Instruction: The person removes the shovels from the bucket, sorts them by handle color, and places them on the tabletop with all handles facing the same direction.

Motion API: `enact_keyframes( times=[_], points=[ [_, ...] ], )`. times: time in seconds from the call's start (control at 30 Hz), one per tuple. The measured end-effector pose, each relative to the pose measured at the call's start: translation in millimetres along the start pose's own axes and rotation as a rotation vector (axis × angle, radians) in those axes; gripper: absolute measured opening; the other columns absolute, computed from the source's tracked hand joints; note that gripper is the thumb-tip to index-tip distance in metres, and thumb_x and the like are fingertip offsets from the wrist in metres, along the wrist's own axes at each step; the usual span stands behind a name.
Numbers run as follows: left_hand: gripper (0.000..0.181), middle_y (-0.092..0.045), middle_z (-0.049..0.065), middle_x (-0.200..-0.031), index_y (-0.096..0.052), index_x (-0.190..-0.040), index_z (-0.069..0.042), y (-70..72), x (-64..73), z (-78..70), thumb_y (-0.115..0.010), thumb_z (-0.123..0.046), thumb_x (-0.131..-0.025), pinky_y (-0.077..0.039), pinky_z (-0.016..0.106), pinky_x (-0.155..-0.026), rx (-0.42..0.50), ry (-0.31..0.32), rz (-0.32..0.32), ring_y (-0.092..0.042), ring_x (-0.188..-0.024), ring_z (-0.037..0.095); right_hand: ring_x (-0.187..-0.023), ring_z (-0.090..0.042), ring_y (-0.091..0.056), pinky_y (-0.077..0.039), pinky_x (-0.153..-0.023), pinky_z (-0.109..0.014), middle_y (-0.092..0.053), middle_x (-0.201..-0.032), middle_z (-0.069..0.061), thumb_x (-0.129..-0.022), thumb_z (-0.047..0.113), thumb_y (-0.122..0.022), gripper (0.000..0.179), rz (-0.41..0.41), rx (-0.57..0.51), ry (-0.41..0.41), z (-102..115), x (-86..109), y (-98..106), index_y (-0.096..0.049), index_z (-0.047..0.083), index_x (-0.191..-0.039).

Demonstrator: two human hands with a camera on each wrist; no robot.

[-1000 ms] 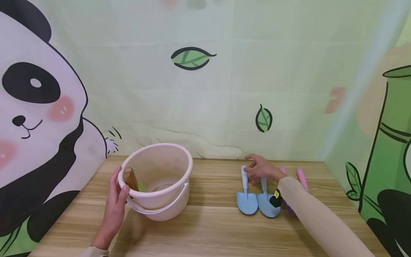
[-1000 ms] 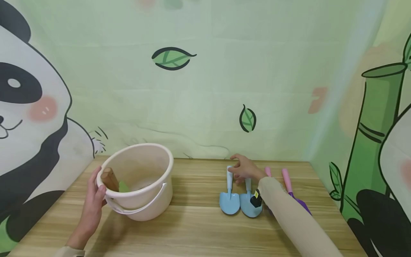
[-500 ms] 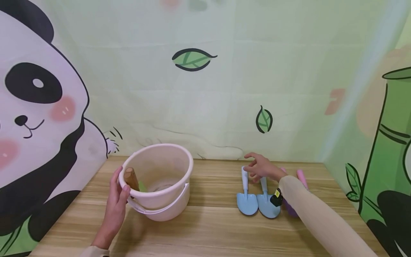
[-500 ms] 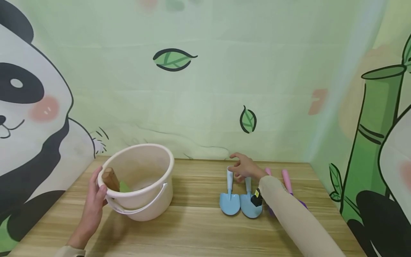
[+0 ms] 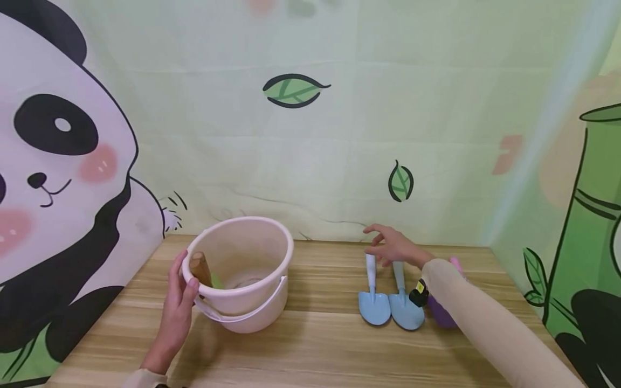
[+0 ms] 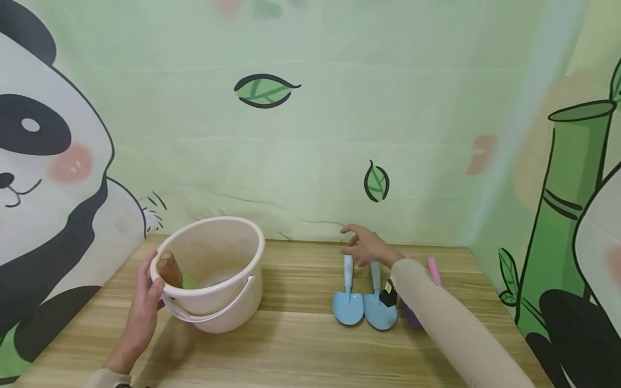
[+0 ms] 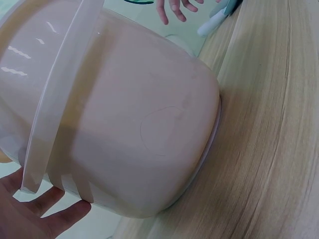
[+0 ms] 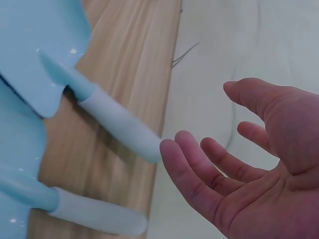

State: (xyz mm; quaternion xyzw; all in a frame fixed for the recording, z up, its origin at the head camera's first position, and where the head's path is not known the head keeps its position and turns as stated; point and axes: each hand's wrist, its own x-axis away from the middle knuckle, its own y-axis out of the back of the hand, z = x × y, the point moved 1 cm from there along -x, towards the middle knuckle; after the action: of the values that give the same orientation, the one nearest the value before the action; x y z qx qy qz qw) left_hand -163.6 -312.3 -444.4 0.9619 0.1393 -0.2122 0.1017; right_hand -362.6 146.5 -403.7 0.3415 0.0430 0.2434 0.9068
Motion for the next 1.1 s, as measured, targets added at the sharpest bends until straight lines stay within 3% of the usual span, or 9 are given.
enact_keyframes(
  times=[0.43,0.7,1.1],
  points=[
    [0.059,-0.031,0.010,-0.161,-0.019,-0.164,-0.025,0.2,0.2,-0.4,-0.038,-0.014,-0.110,-0.044,0.012,-0.092,-0.014,-0.004,0.009,-0.041,-0.133,0.007,-0.081,-0.031,-0.070,-0.061,-0.071,-0.045,-0.056,-0.134,-0.032,-0.099,0.019,-0.070,0.058,0.040,0.096,0.142,48.8,-0.6,15.7,-0.045,0.009,-0.150],
    [0.059,-0.031,0.009,-0.161,-0.020,-0.164,-0.024,-0.5,-0.7,-2.1,-0.039,-0.014,-0.110,-0.042,0.012,-0.095,-0.004,-0.009,0.006,-0.040,-0.135,0.008,-0.104,-0.037,-0.067,-0.061,-0.073,-0.041,-0.056,-0.134,-0.026,-0.098,0.022,-0.071,0.059,0.052,0.108,0.195,79.7,-4.3,15.8,-0.045,0.015,-0.151],
    [0.060,-0.030,0.010,-0.161,-0.020,-0.164,-0.021,-2.2,-0.4,-2.1,-0.040,-0.010,-0.109,-0.039,0.010,-0.099,0.038,-0.036,0.011,-0.038,-0.137,0.006,-0.101,-0.026,-0.070,-0.060,-0.079,-0.042,-0.061,-0.128,-0.014,-0.096,0.020,-0.075,0.056,0.070,0.154,0.308,131.1,-10.3,6.9,-0.051,0.021,-0.146]
  ],
)
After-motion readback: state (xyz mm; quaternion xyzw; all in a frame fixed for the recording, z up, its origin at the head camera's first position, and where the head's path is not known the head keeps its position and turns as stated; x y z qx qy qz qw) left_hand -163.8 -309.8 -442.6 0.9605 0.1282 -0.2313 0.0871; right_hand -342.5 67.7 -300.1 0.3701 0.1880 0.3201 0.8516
